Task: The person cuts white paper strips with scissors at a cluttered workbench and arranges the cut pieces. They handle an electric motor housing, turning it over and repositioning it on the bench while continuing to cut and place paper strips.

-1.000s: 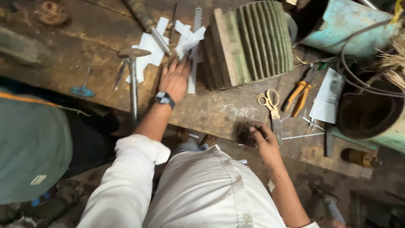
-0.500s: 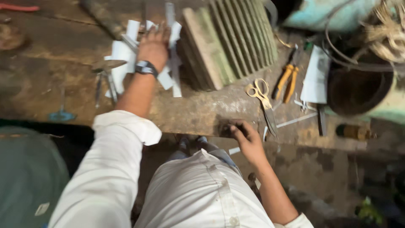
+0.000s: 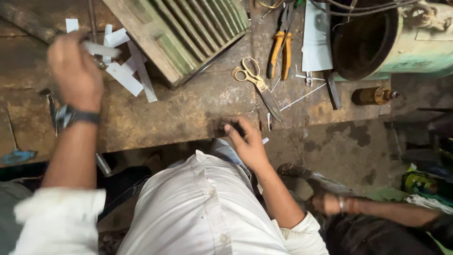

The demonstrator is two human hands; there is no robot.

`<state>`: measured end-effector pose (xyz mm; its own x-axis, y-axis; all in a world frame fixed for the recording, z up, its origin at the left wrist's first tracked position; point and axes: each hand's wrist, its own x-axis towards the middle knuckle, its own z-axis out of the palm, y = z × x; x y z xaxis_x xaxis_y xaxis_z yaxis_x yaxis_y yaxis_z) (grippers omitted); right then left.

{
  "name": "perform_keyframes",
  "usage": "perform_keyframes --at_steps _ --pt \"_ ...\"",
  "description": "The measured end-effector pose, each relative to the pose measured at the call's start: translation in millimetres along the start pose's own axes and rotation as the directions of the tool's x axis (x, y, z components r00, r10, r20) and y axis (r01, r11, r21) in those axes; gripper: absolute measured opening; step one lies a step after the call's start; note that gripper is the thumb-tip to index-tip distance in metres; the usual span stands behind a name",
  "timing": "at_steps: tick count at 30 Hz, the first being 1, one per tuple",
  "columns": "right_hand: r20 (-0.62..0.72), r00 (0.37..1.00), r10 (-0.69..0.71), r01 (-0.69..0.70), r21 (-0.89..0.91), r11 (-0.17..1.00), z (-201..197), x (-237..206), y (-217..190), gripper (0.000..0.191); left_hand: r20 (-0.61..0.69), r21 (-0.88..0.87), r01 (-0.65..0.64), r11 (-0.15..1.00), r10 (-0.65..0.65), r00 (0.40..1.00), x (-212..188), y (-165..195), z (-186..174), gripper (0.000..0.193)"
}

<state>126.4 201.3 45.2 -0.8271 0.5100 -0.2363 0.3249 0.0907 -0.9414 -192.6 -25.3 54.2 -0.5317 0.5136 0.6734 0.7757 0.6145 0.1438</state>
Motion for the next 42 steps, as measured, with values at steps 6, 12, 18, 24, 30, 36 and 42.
perform_keyframes --at_steps 6,12,18,24,30,36,42 --pt "0.070 0.954 -0.291 0.297 -0.124 0.947 -7 14 -27 0.022 0.299 -0.289 0.368 0.884 -0.282 0.912 -38 76 -69 0.017" --pt "0.255 0.931 -0.263 0.305 -0.144 0.941 2 30 -33 0.027 0.563 -0.475 0.687 0.550 -0.410 0.717 -62 150 -60 0.029" --pt "0.454 0.819 -0.350 0.466 -0.170 0.869 -1 40 -22 0.028 0.528 -0.219 0.598 0.771 -0.422 0.737 -66 103 -28 0.024" --pt "0.472 0.860 -0.193 0.362 -0.298 0.883 -26 37 1 0.037 0.386 0.303 0.478 0.824 -0.565 0.729 -78 35 -23 0.032" --pt "0.374 0.926 0.058 0.156 -0.518 0.841 -51 35 10 0.042 0.215 0.404 0.430 0.808 -0.540 0.814 -83 10 -8 0.058" --pt "0.392 0.918 -0.058 0.252 -0.464 0.849 -65 32 13 0.034 0.350 0.429 0.463 0.776 -0.615 0.706 -100 11 3 0.047" --pt "0.343 0.937 -0.059 0.243 -0.525 0.816 -83 17 29 0.029 0.343 0.277 0.413 0.867 -0.491 0.801 -133 16 4 0.056"
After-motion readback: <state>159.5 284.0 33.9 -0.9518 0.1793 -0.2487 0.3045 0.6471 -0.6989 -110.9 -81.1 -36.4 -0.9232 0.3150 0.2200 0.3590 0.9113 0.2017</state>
